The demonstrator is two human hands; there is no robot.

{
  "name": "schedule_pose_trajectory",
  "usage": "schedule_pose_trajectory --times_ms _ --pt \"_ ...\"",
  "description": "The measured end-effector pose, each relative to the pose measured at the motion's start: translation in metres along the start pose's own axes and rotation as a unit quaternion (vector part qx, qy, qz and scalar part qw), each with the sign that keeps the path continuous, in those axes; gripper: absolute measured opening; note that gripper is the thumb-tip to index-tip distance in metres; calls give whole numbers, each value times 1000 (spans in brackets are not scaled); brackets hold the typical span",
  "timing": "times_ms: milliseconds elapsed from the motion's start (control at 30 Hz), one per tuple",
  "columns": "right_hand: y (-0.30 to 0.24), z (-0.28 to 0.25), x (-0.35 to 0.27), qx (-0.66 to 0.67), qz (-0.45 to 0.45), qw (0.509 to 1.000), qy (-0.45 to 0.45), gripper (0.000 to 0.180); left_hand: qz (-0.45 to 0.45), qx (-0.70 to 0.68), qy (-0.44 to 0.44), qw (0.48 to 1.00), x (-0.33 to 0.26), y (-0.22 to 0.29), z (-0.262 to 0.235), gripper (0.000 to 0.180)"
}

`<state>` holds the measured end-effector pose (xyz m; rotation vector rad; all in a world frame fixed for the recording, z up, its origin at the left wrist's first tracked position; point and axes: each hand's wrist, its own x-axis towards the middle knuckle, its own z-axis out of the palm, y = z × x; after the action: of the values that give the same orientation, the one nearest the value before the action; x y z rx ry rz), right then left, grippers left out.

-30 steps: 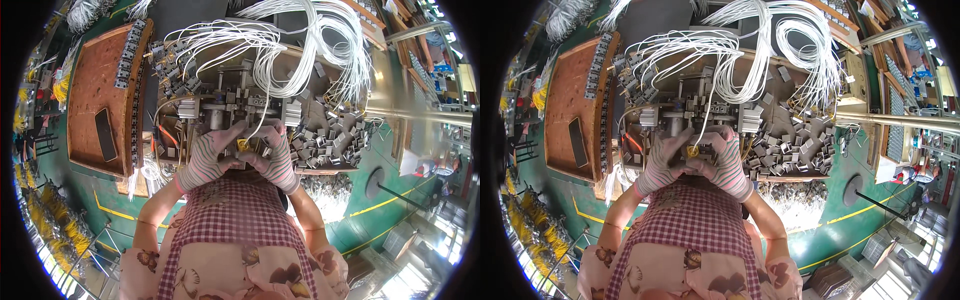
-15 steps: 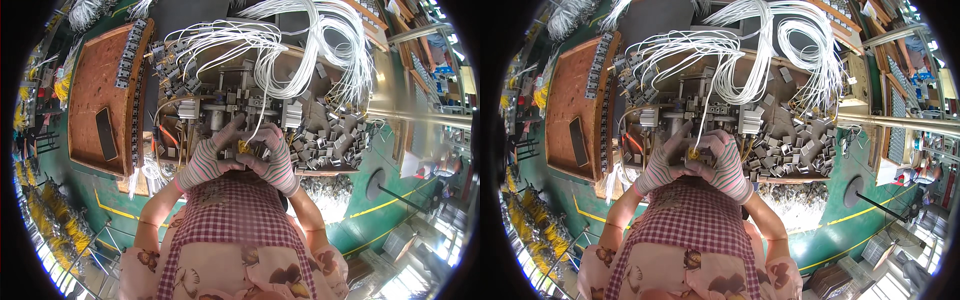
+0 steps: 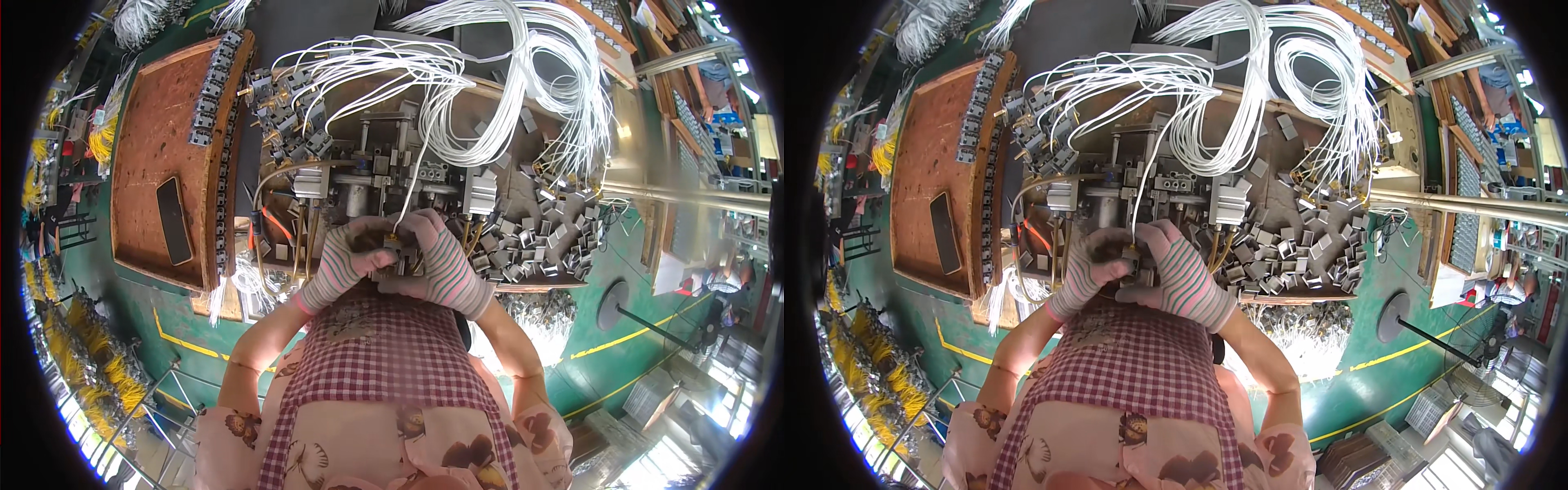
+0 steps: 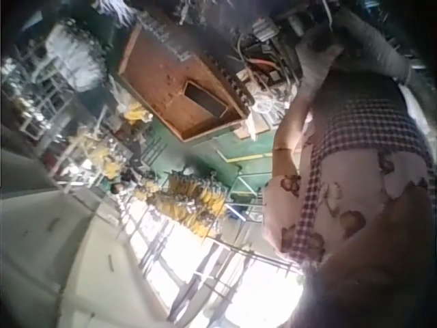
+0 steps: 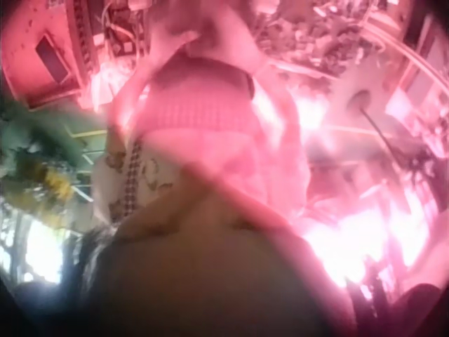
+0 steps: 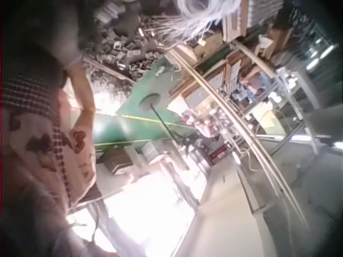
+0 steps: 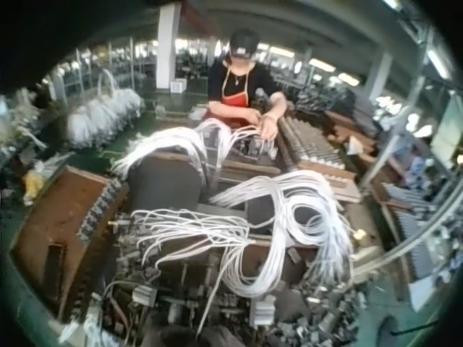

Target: Assembling electrical components by inserting wires into an automated processing machine and organizing finished bundles.

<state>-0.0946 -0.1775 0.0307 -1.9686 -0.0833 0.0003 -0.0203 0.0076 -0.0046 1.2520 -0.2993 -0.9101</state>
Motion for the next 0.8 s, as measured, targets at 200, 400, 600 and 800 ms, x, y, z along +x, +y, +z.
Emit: schedule_pose_trajectory --times_ms 200,400,600,800 --pt "21 -9 23 -259 -92 960 54 68 -69 5 50 996 34 6 4 59" --pt "15 -19 36 -345 -72 936 -1 70 -42 24 64 997 41 7 1 59" --pt "39 -11 51 -413 -80 907 25 70 227 475 76 847 28 20 -13 51" --pt "47 -2 54 -389 -31 920 32 65 233 629 -64 739 47 9 -33 44"
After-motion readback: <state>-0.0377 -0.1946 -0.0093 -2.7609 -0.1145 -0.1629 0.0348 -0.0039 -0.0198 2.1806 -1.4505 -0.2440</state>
